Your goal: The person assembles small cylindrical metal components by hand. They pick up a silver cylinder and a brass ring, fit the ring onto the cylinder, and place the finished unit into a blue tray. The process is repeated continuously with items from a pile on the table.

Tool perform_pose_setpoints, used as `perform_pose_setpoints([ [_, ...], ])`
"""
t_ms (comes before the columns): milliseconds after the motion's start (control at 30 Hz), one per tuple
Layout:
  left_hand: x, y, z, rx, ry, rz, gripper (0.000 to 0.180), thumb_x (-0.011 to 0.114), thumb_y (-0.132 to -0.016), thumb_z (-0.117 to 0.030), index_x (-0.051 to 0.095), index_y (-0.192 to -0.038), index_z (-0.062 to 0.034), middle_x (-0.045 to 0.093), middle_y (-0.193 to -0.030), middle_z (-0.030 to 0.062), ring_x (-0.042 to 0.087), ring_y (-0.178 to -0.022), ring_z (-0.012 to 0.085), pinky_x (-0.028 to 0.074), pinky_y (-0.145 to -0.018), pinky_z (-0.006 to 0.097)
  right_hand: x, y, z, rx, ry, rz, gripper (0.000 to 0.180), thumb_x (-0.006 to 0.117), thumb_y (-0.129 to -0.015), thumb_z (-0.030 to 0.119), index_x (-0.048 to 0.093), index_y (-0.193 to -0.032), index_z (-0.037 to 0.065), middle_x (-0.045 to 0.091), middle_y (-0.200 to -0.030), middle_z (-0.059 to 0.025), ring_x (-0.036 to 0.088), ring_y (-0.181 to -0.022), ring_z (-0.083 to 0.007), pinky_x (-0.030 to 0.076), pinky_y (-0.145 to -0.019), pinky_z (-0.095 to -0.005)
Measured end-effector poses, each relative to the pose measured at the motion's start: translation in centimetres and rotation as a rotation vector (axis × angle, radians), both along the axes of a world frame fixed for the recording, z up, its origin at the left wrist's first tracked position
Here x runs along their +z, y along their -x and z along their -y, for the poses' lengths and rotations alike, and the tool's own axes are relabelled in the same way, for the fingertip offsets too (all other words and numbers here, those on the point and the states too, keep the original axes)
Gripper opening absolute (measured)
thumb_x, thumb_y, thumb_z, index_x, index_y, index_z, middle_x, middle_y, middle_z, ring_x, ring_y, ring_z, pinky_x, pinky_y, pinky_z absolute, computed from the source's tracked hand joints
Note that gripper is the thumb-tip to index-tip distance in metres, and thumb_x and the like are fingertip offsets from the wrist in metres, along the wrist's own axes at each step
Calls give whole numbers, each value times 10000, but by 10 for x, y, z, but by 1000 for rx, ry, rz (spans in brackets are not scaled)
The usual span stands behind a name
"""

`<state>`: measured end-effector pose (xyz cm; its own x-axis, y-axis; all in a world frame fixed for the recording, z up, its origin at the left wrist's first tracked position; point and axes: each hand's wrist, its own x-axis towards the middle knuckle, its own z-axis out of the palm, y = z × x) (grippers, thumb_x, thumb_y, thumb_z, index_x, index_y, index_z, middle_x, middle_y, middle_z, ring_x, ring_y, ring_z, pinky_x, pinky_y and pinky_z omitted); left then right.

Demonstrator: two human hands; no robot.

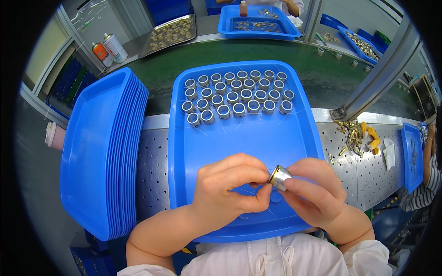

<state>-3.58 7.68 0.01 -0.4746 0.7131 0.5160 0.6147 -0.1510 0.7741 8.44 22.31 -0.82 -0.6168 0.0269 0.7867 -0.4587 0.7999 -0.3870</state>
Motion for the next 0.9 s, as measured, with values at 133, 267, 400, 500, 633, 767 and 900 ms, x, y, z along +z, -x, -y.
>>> perform_pose_setpoints([
  [133,1,0,0,3,-5,-8,199,702,-561,48,656,-737,-33,655,-770,85,635,-659,166,497,-580,239,1,0,3,-19,70,38,375,727,-621,-58,638,-981,-4,604,-931,-145,620,-745,-243,515,-624,-301],
  [267,0,1,0,7,6,-16,202,707,-559,42,647,-735,-34,648,-756,79,632,-654,164,495,-576,237,2,-2,2,-20,11,57,382,736,-627,-55,637,-992,-2,600,-935,-148,629,-743,-214,525,-595,-268],
  [400,2,1,2,22,18,-70,207,713,-555,34,641,-736,-38,640,-740,73,631,-651,163,492,-561,236,2,-1,2,26,44,58,384,735,-634,-59,641,-1000,9,592,-957,-157,632,-741,-212,537,-607,-265],
  [500,1,0,2,26,0,-113,210,712,-557,34,645,-742,-40,642,-744,76,630,-650,163,491,-551,235,2,-1,5,43,147,66,377,734,-636,-63,648,-994,16,588,-971,-162,631,-749,-222,541,-623,-272],
  [633,-1,1,-1,37,-24,-142,182,699,-599,20,624,-751,-47,620,-773,50,606,-599,165,493,-513,245,3,-2,3,24,117,77,355,727,-629,-60,660,-970,17,588,-977,-164,625,-766,-240,533,-642,-292],
  [767,0,1,-3,4,-26,-14,186,695,-614,48,629,-770,-29,627,-785,67,614,-615,146,511,-539,235,1,-2,-2,36,8,37,314,700,-618,-39,672,-928,7,591,-983,-160,616,-781,-257,513,-670,-321],
  [900,0,1,-3,3,-27,-22,182,695,-613,50,627,-762,-28,629,-786,68,613,-613,142,510,-537,233,2,-1,-3,57,-20,27,298,684,-613,-26,673,-910,-1,596,-973,-159,614,-786,-259,504,-680,-323],
])
